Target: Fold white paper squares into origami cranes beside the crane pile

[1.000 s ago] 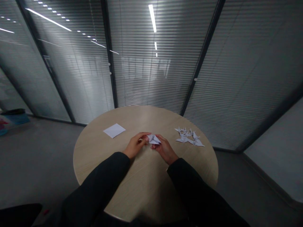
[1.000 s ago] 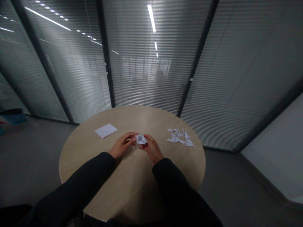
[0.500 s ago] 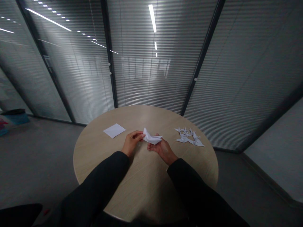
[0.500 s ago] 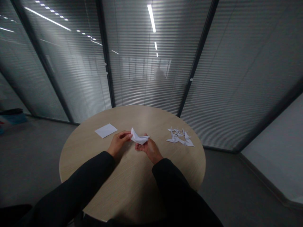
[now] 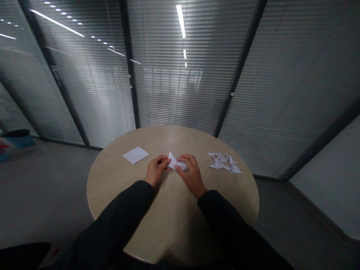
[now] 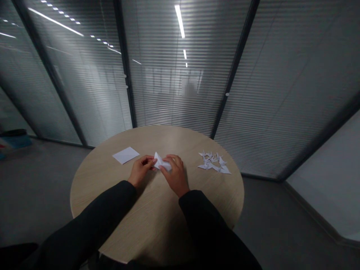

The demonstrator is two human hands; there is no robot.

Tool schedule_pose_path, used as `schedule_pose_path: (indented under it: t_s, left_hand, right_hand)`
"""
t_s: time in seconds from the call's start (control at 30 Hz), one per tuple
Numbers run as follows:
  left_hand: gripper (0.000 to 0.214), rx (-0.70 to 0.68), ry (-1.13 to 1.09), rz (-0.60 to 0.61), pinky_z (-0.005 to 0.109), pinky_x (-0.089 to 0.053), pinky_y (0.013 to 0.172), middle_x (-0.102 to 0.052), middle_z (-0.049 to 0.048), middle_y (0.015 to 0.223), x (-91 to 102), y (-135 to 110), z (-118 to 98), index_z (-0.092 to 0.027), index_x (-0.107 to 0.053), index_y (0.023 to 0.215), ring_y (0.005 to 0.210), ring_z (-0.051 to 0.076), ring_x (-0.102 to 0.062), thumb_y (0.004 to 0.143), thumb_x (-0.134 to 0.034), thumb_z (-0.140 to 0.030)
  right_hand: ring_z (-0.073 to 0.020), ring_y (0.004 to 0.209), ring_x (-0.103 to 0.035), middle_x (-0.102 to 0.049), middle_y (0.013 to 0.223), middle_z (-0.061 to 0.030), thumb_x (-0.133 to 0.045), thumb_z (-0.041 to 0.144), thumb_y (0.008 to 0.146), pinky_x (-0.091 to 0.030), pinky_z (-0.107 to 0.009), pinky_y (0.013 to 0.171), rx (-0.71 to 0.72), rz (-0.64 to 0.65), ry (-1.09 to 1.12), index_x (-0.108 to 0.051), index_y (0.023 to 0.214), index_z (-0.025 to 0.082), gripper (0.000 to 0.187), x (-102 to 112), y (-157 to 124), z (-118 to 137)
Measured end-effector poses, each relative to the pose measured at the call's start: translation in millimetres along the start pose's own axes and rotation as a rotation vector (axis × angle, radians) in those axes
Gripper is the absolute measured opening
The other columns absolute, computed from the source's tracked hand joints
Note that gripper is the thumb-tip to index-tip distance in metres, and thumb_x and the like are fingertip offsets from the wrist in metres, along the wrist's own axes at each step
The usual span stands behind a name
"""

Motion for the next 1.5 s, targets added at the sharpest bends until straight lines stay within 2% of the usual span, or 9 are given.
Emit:
schedule_pose_path:
  t_s: [0.17, 0.4, 0.63, 0.83, 1.03, 1.23, 1.5]
  left_hand:
    - [0.043, 0.003, -0.029, 0.024, 0.028, -0.052, 0.057, -0.064, 0.0019, 0.069, -2.9, -1.1, 0.2, -0.013, -0.066, 0.075, 0.059, 0.013, -0.058, 0.055, -0.078, -0.049]
    - [0.041, 0.110, -0.108, 0.070, 0.029, -0.054, 0.061, -0.064, 0.0004, 0.062, -6.2, -2.6, 2.0, -0.013, -0.064, 0.075, 0.056, 0.013, -0.061, 0.051, -0.083, -0.041]
    - [0.033, 0.227, -0.164, 0.077, 0.029, -0.056, 0.061, -0.065, -0.0006, 0.057, -7.4, -4.9, 4.0, -0.014, -0.061, 0.074, 0.055, 0.013, -0.063, 0.058, -0.079, -0.036]
    - [0.035, 0.181, -0.112, 0.097, 0.030, -0.056, 0.060, -0.065, -0.0003, 0.057, -5.0, -3.6, 6.1, -0.014, -0.059, 0.073, 0.054, 0.014, -0.063, 0.061, -0.076, -0.042]
    - [0.044, 0.129, -0.088, 0.107, 0.029, -0.056, 0.058, -0.063, -0.0008, 0.055, -4.2, -4.3, 1.2, -0.014, -0.058, 0.081, 0.054, 0.014, -0.062, 0.060, -0.076, -0.048]
    - [0.042, 0.103, -0.099, 0.126, 0.028, -0.055, 0.057, -0.057, -0.0051, 0.052, -5.5, -3.6, 5.5, -0.013, -0.060, 0.078, 0.050, 0.011, -0.056, 0.058, -0.078, -0.045]
    - [0.036, 0.196, -0.184, 0.127, 0.031, -0.056, 0.060, -0.067, 0.0022, 0.062, -7.4, -6.8, 3.0, -0.013, -0.061, 0.073, 0.058, 0.016, -0.064, 0.058, -0.078, -0.042]
  right_hand:
    - [-0.0229, 0.101, -0.056, -0.061, 0.103, -0.0072, -0.061, 0.029, 0.083, -0.044, -0.040, 0.091, 0.004, 0.012, -0.039, -0.064, 0.098, 0.024, 0.016, -4.5, -1.4, -4.5]
    - [-0.0217, 0.092, -0.058, -0.066, 0.092, -0.0060, -0.057, 0.028, 0.087, -0.043, -0.039, 0.087, 0.054, -0.010, -0.097, -0.066, 0.091, 0.023, 0.011, -1.6, -1.6, -4.8]
    - [-0.0204, 0.097, -0.058, -0.067, 0.089, -0.0029, -0.052, 0.021, 0.088, -0.031, -0.046, 0.105, 0.238, 0.011, -0.252, -0.064, 0.090, 0.025, 0.013, -2.9, -3.6, 2.7]
    - [-0.0194, 0.097, -0.058, -0.066, 0.087, -0.0024, -0.054, 0.017, 0.088, -0.031, -0.046, 0.106, 0.349, 0.024, -0.328, -0.061, 0.088, 0.022, 0.008, -4.0, -4.4, 9.2]
    - [-0.0197, 0.096, -0.057, -0.065, 0.089, -0.0033, -0.052, 0.016, 0.087, -0.032, -0.048, 0.106, 0.342, 0.019, -0.344, -0.060, 0.090, 0.022, 0.010, -2.8, -3.7, 13.8]
    - [-0.0203, 0.095, -0.057, -0.063, 0.095, -0.0061, -0.051, 0.019, 0.089, -0.034, -0.048, 0.105, 0.327, 0.011, -0.379, -0.060, 0.111, 0.021, 0.024, -3.1, -3.3, 14.7]
    - [-0.0191, 0.094, -0.057, -0.064, 0.095, -0.0046, -0.053, 0.018, 0.090, -0.031, -0.050, 0.106, 0.357, 0.014, -0.382, -0.064, 0.109, 0.024, 0.023, -3.5, -5.0, 13.2]
Point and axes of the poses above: each hand's wrist, its own y-axis towards the middle knuckle, its own x-axis out of the back of the hand, z = x × y, the point moved 2 cm from there along y, towards the middle knuckle
